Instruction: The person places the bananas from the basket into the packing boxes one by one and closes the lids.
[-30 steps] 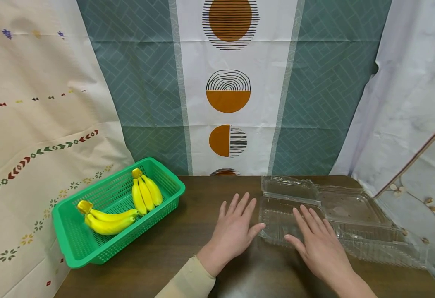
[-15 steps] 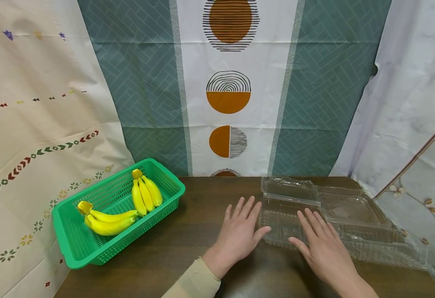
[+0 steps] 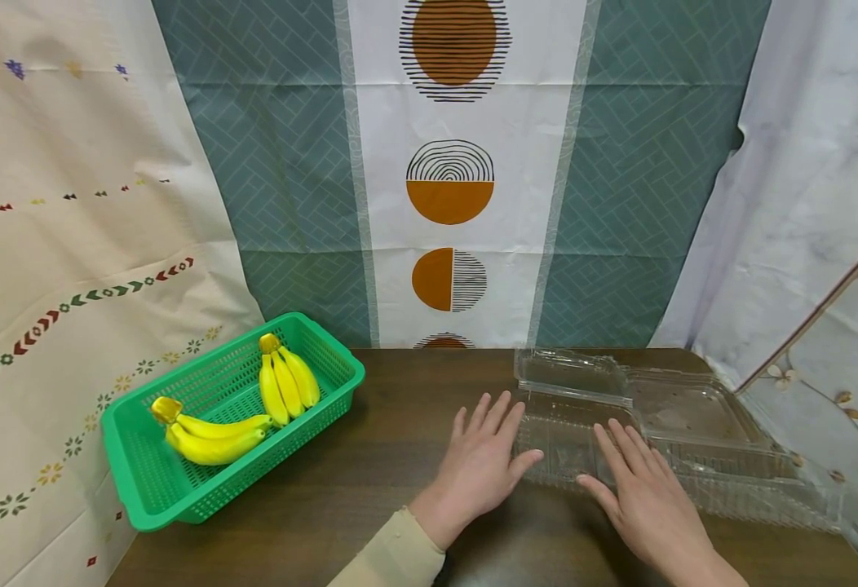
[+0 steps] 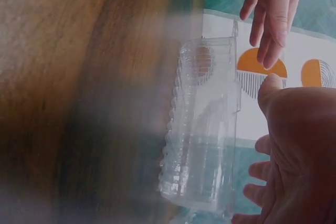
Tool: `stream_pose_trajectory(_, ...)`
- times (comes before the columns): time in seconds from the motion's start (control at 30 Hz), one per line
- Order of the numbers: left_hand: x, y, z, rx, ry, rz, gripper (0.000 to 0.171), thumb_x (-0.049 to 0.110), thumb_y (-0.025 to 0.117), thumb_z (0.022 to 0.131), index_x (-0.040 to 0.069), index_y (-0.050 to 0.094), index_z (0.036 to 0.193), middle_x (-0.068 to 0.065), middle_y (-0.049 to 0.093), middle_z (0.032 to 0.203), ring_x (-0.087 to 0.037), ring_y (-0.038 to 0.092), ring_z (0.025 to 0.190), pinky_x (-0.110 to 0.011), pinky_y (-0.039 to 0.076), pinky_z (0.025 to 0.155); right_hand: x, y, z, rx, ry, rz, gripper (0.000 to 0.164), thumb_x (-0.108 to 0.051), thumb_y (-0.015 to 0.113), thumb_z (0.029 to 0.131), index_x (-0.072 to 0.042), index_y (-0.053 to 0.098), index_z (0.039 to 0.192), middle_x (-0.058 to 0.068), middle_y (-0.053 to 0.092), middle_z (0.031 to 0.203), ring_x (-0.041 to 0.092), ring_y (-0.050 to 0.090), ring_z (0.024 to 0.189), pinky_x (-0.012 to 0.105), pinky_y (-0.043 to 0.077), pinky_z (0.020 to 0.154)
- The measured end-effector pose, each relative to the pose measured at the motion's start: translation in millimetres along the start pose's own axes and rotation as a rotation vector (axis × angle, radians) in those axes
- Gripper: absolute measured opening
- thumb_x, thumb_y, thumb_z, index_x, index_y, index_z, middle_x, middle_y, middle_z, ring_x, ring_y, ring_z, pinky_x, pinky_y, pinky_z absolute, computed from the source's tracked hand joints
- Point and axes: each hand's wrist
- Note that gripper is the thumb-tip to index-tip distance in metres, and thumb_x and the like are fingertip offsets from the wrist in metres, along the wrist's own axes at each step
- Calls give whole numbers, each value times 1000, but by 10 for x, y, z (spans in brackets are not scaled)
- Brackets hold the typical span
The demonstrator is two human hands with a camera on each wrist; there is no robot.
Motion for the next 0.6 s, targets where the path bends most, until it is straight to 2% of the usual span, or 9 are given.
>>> stream_pose_trajectory(0.27, 22, 62, 31, -20, -12, -13, 78, 67, 46, 111, 21, 38, 174, -5, 28, 181, -33, 24, 167, -68, 26, 128, 59, 38, -36, 5, 0, 5, 86, -54, 70, 106, -2, 42, 169, 30, 37, 171, 56, 36, 155, 77, 36, 115)
stream_pose_trajectory(0.6, 35, 135, 58, -52, -18, -20, 78, 67, 46, 111, 22, 39, 174, -4, 29, 181, -33, 25, 167, -68, 27, 127, 71, 57, -50, -32, 8, 0, 86, -56, 69, 107, -1, 43, 168, 31, 37, 171, 57, 36, 155, 79, 35, 116)
Point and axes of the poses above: each hand's wrist, its own z-axis towards the middle knuckle, its own y-axis out of the palm, x = y × z
